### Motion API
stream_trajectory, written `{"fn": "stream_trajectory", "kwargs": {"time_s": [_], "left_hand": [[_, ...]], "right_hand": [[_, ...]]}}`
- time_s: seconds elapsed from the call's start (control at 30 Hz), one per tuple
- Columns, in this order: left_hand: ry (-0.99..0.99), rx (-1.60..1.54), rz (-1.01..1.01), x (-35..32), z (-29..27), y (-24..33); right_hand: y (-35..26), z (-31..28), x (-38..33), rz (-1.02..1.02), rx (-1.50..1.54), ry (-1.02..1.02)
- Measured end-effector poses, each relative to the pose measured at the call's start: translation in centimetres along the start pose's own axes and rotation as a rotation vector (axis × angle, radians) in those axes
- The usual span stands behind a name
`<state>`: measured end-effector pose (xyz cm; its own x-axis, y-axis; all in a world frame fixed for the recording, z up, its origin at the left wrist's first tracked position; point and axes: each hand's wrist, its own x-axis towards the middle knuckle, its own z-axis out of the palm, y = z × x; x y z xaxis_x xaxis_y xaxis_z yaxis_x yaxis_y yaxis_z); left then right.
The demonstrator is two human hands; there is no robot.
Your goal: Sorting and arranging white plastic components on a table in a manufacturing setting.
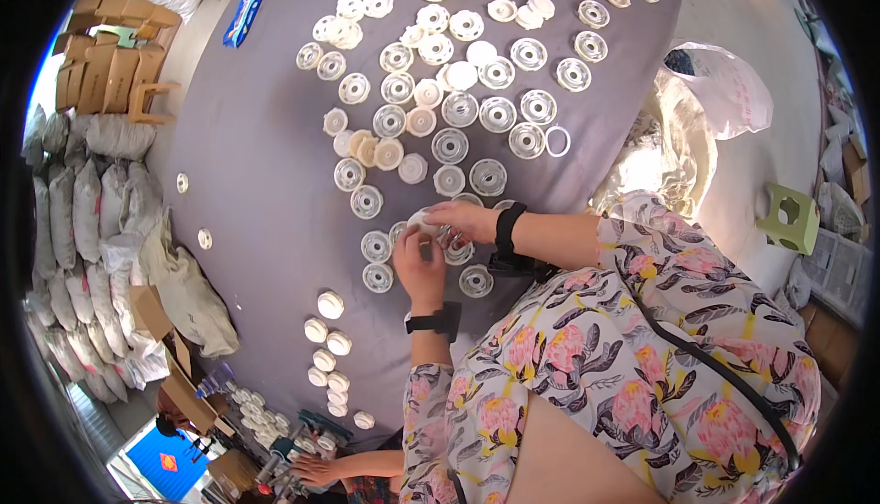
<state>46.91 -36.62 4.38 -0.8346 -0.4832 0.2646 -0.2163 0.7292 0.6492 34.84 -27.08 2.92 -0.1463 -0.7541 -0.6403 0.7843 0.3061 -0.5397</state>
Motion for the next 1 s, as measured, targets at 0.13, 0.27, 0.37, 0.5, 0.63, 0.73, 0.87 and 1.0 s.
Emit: {"fn": "stream_trajectory", "kwargs": {"time_s": [0.13, 0.27, 0.37, 0.5, 0.63, 0.73, 0.87, 1.0], "left_hand": [[0.006, -0.207, -0.219, -1.8, -1.0, 0.0], [-0.028, -0.138, -0.292, -1.9, -1.3, -2.5], [-0.074, -0.003, -0.169, -2.1, -1.7, -3.4], [-0.004, -0.181, -0.308, -3.0, -2.1, -3.6], [0.217, -0.837, -0.667, -5.5, -3.9, -6.6], [0.249, -0.765, -0.771, -6.2, -5.2, -8.3], [0.065, -0.086, -0.367, -5.2, -4.8, -5.1], [0.043, 0.107, -0.116, -5.1, -2.9, -1.8]], "right_hand": [[2.4, 0.7, 1.1, -0.052, -0.128, 0.112], [4.4, 1.0, 2.4, -0.213, -0.221, 0.058], [4.4, 1.4, 2.5, -0.233, -0.235, 0.068], [3.1, 2.4, 1.0, -0.156, -0.241, 0.133], [2.2, 3.6, -0.3, -0.074, -0.289, 0.089], [3.5, 3.6, 0.7, -0.174, -0.241, 0.134], [3.5, 2.7, 1.5, -0.114, -0.230, 0.121], [2.9, 3.0, 1.5, -0.051, -0.253, 0.066]]}}
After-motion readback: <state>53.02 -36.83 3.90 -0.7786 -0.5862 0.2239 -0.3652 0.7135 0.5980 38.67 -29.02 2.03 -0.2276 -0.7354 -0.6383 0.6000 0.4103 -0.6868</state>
